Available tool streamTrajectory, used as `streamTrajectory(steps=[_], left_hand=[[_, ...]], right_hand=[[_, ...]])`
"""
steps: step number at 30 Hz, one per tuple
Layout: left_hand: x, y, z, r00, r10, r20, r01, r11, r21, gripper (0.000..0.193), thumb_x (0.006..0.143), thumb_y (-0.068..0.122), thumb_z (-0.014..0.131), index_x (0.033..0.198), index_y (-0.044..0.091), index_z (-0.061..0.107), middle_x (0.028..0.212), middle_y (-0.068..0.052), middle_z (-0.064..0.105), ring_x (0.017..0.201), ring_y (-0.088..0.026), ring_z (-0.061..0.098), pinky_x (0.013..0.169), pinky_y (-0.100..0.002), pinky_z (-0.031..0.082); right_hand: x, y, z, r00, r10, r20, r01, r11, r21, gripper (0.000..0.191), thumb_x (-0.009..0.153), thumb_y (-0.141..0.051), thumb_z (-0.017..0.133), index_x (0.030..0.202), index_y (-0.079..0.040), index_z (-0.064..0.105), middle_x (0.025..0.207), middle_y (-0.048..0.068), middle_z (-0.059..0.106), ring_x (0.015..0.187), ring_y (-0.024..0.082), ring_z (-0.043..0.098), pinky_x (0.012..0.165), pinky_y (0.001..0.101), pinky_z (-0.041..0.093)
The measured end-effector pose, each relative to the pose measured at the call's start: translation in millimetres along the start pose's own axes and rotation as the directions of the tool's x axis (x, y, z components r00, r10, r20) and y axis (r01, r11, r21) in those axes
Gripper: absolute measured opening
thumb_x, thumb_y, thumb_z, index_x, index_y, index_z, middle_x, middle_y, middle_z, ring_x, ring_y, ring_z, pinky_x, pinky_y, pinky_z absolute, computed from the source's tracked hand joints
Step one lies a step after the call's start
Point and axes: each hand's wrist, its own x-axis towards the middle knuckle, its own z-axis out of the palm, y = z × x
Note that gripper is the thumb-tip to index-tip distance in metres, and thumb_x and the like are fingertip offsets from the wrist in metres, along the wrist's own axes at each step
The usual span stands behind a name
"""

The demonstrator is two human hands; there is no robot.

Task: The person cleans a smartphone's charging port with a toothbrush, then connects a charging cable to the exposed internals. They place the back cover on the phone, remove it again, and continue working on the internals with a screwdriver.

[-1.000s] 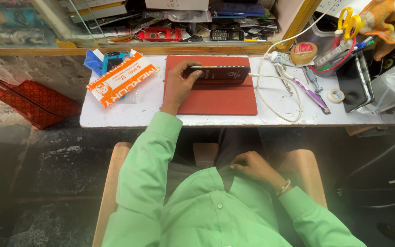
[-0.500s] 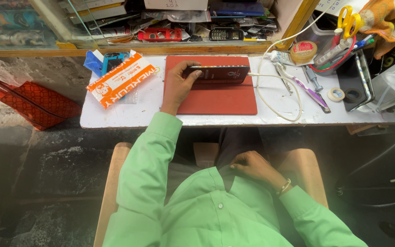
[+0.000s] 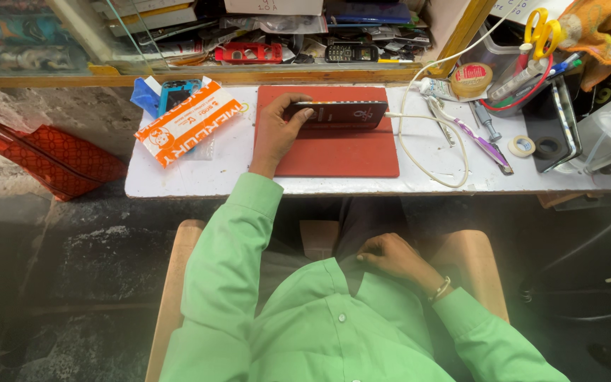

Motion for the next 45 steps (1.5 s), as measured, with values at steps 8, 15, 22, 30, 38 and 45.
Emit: streamTrajectory(steps=[8,15,22,30,38,45], left_hand=[[-0.9,-0.4,0.3,1.0,0.008,-0.004,-0.008,1.0,-0.002,0.019,0.094,0.005,0.075,0.113,0.005,0.072,0.1,-0.001,0.075,0.092,-0.008,0.068,0.082,-0.023,0.056],[2.4,1.9,-0.5,1.0,0.004,-0.002,-0.004,1.0,0.011,0.019,0.094,0.006,0.076,0.113,0.004,0.072,0.098,-0.002,0.075,0.089,-0.008,0.067,0.081,-0.023,0.055],[1.8,0.1,-1.7,1.0,0.002,0.0,-0.002,1.0,-0.019,0.019,0.094,0.005,0.075,0.113,0.004,0.072,0.1,-0.002,0.076,0.092,-0.008,0.069,0.083,-0.023,0.056],[7.6,4.2,-1.1,1.0,0.0,-0.01,0.0,1.0,0.007,0.019,0.094,0.005,0.075,0.113,0.003,0.072,0.1,-0.003,0.076,0.092,-0.009,0.07,0.084,-0.024,0.056],[7.8,3.7,-0.9,1.0,-0.013,-0.012,0.013,1.0,-0.005,0.02,0.093,0.006,0.075,0.113,0.004,0.072,0.1,-0.003,0.076,0.092,-0.009,0.07,0.083,-0.023,0.056],[7.0,4.9,-1.0,1.0,-0.014,-0.007,0.014,1.0,-0.012,0.02,0.094,0.005,0.075,0.113,0.003,0.072,0.1,-0.004,0.076,0.092,-0.009,0.07,0.084,-0.024,0.056]], right_hand=[[1.0,2.5,1.5,1.0,-0.022,-0.005,0.022,0.999,0.026,0.027,0.085,-0.031,0.072,0.1,-0.011,0.082,0.097,0.007,0.081,0.091,0.024,0.077,0.082,0.0371,0.059],[2.3,4.6,-0.4,0.998,-0.061,-0.011,0.061,0.998,0.02,0.027,0.085,-0.031,0.072,0.1,-0.01,0.081,0.097,0.009,0.08,0.092,0.025,0.076,0.084,0.0378,0.058],[3.7,5.3,-0.4,0.999,-0.05,-0.005,0.05,0.999,0.009,0.028,0.085,-0.032,0.072,0.101,-0.01,0.081,0.099,0.008,0.08,0.093,0.025,0.076,0.085,0.038,0.058],[3.3,3.1,-9.1,0.998,-0.062,0.0,0.062,0.998,-0.006,0.028,0.085,-0.032,0.073,0.1,-0.01,0.081,0.099,0.01,0.08,0.094,0.027,0.075,0.086,0.0386,0.057],[4.9,6.3,-7.3,0.997,-0.075,-0.009,0.075,0.997,0.003,0.027,0.085,-0.03,0.073,0.1,-0.009,0.081,0.099,0.01,0.08,0.094,0.027,0.075,0.087,0.0388,0.057],[4.9,5.1,-7.6,0.998,-0.062,-0.005,0.062,0.998,0.002,0.028,0.085,-0.03,0.073,0.1,-0.009,0.081,0.099,0.01,0.08,0.092,0.026,0.076,0.086,0.0386,0.058]])
